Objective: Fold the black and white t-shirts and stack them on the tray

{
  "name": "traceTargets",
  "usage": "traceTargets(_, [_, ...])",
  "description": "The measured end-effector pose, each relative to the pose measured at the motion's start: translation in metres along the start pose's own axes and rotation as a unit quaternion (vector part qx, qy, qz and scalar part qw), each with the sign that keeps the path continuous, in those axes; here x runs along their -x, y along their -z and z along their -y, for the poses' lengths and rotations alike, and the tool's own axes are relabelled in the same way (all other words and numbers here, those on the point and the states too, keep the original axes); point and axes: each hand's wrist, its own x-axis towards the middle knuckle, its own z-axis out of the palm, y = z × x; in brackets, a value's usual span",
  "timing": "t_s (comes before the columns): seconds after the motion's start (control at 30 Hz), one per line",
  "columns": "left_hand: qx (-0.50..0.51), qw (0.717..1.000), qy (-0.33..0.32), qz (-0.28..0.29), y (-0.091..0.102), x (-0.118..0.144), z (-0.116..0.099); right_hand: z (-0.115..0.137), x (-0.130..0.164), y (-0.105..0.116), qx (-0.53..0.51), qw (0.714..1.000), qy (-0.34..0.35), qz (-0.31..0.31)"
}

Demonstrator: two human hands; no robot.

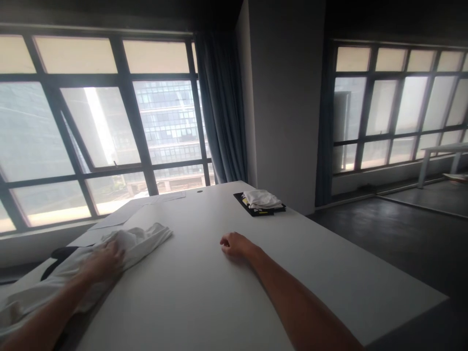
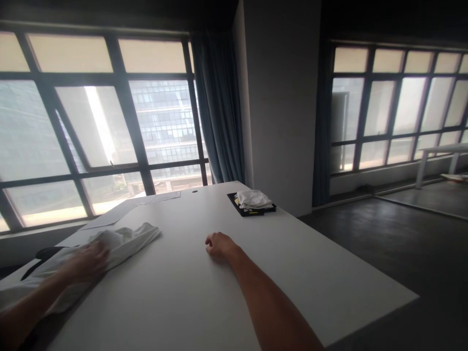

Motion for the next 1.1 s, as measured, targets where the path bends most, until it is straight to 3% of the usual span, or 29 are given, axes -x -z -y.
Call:
traceTargets(0.07, [0.003,1.000,0.003,0.019,0.004,0.004,-0.038,-0.006,-0.001,-0.005,0.012,1.000,0.000,-0.020])
traceTargets(0.1, [0.014,0.999,-0.028,0.030,0.002,0.008,-0.059,-0.010,-0.002,-0.008,0.024,0.999,-0.006,-0.034])
traceTargets(0.2, [0.018,0.993,-0.086,0.075,-0.016,0.023,-0.112,-0.025,-0.008,-0.015,0.065,0.994,-0.049,-0.067])
traceTargets(0.3, [0.028,0.986,-0.119,0.115,-0.037,0.029,-0.130,-0.043,-0.020,-0.014,0.109,0.987,-0.096,-0.072])
traceTargets(0.43, [0.057,0.984,-0.123,0.119,-0.051,0.014,-0.103,-0.067,-0.043,0.005,0.211,0.963,-0.140,-0.094])
traceTargets(0.57, [0.075,0.989,-0.104,0.076,-0.062,-0.011,-0.065,-0.098,-0.071,0.033,0.277,0.929,-0.158,-0.188])
traceTargets(0.67, [0.085,0.992,-0.083,0.048,-0.075,-0.027,-0.050,-0.129,-0.094,0.048,0.277,0.910,-0.193,-0.242])
traceTargets(0.8, [0.112,0.991,-0.070,0.037,-0.088,-0.039,-0.044,-0.178,-0.121,0.053,0.267,0.891,-0.250,-0.269])
traceTargets(0.93, [0.125,0.990,-0.060,0.036,-0.091,-0.042,-0.042,-0.220,-0.134,0.048,0.219,0.899,-0.300,-0.232])
traceTargets(1.1, [0.104,0.992,-0.046,0.046,-0.086,-0.038,-0.047,-0.235,-0.136,0.057,0.176,0.898,-0.320,-0.247])
